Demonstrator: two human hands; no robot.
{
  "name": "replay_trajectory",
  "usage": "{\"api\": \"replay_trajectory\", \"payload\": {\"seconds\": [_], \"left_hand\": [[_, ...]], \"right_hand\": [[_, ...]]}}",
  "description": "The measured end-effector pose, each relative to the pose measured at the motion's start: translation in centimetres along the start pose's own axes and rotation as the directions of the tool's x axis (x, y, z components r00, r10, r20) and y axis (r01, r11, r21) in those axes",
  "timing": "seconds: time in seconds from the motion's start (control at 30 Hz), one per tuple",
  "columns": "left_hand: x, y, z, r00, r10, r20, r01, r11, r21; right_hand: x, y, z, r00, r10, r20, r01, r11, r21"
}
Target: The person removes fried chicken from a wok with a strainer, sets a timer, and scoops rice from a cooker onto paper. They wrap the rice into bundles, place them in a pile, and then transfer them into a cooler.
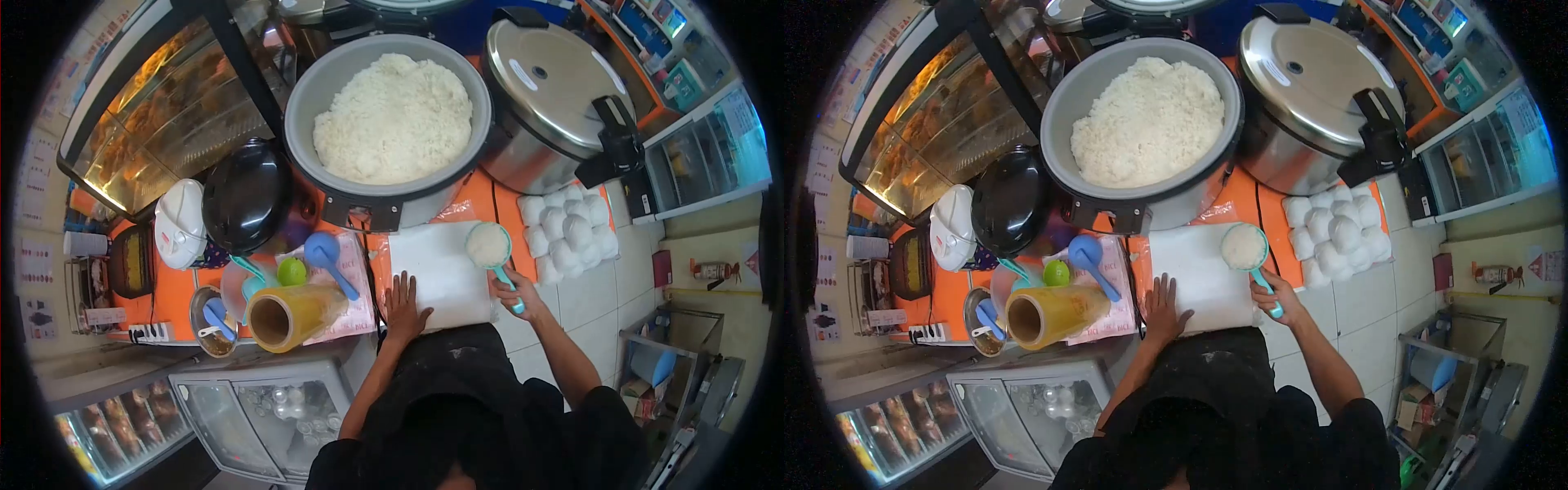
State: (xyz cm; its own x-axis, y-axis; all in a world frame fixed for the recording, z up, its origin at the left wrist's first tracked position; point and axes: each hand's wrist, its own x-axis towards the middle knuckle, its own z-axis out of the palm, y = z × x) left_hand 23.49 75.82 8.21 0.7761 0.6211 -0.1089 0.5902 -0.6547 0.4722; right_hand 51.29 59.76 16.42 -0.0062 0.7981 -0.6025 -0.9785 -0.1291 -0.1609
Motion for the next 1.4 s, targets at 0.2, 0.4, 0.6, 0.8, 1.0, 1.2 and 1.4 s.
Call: {"api": "replay_trajectory", "payload": {"seconds": [0.2,0.4,0.6,0.8,1.0,1.2,1.4], "left_hand": [[-0.2,1.3,0.4,0.999,-0.038,-0.012,0.038,0.999,-0.015],[2.1,1.2,-2.0,0.995,0.0,0.101,0.007,0.998,-0.067],[5.0,-1.1,-5.0,0.943,0.079,0.322,-0.025,0.985,-0.168],[7.5,-3.7,-5.7,0.907,0.218,0.36,-0.1,0.943,-0.318],[7.6,-3.4,-5.2,0.91,0.279,0.305,-0.281,0.959,-0.04],[5.5,-3.4,-5.3,0.962,0.269,0.054,-0.272,0.915,0.296],[3.2,-5.9,-4.3,0.992,-0.011,-0.126,0.037,0.978,0.207]], "right_hand": [[3.4,3.4,0.1,0.872,-0.487,0.047,0.261,0.381,-0.887],[5.2,7.1,-0.2,0.787,-0.372,0.491,0.09,-0.719,-0.689],[4.6,6.1,-0.1,0.824,-0.347,0.447,0.08,-0.711,-0.698],[4.9,6.2,1.4,0.854,-0.219,0.472,0.182,-0.724,-0.665],[5.1,5.3,2.2,0.885,-0.089,0.458,0.182,-0.838,-0.514],[4.7,3.8,2.2,0.893,-0.05,0.447,0.188,-0.862,-0.471],[4.3,2.8,0.9,0.896,-0.066,0.438,0.186,-0.842,-0.506]]}}
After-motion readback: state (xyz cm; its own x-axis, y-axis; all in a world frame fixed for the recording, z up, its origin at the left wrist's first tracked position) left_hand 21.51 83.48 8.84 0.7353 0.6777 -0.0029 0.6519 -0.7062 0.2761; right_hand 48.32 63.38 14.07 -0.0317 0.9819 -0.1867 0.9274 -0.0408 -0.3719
